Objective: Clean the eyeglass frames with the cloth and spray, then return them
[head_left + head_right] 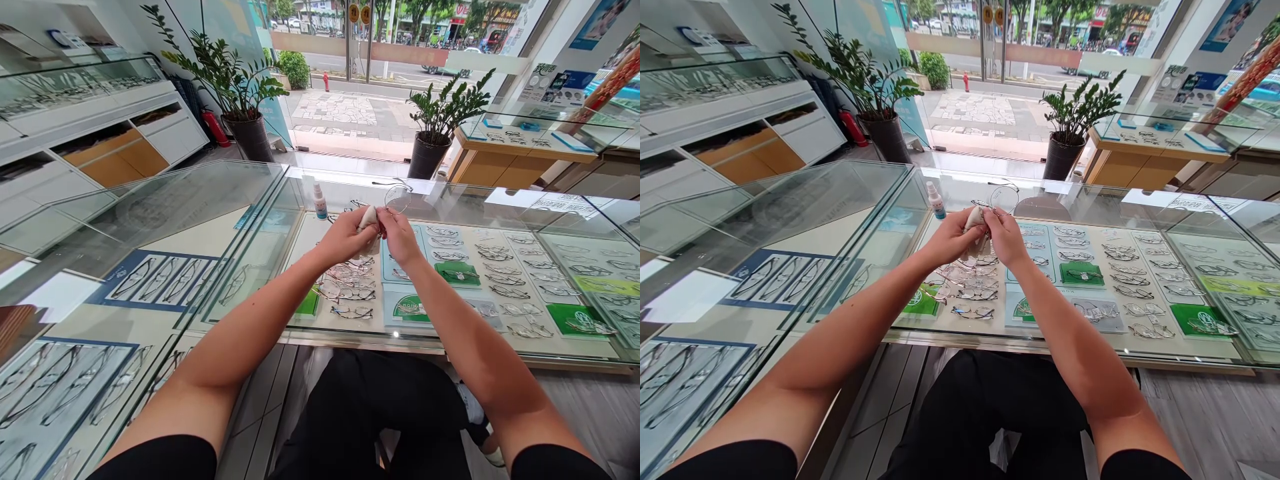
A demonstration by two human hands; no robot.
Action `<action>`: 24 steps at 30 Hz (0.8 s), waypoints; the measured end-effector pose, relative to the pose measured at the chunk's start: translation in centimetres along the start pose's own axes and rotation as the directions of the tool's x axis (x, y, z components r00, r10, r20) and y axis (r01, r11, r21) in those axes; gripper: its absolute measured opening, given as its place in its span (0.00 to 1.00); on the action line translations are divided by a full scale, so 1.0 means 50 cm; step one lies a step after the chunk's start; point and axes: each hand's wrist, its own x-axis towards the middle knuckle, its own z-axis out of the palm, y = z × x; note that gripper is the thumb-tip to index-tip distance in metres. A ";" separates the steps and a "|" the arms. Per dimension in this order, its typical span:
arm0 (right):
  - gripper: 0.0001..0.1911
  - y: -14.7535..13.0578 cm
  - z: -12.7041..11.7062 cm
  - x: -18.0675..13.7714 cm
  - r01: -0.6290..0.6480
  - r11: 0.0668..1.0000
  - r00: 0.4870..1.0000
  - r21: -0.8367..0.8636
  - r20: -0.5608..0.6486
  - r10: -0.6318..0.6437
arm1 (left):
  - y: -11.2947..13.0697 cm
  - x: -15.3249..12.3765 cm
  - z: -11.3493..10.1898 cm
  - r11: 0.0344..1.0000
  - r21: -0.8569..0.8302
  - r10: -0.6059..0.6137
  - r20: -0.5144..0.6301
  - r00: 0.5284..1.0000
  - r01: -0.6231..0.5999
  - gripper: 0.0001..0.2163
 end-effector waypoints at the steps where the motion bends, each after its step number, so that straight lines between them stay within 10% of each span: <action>1: 0.31 0.001 0.000 0.000 0.001 1.000 1.000 -0.011 -0.002 -0.001 | 0.004 -0.001 0.000 1.000 0.006 -0.010 0.010 1.000 0.010 0.06; 24: 0.27 0.009 -0.004 0.002 -0.028 1.000 0.999 0.012 -0.039 0.029 | -0.004 -0.002 -0.002 1.000 0.006 -0.004 0.037 0.999 0.004 0.12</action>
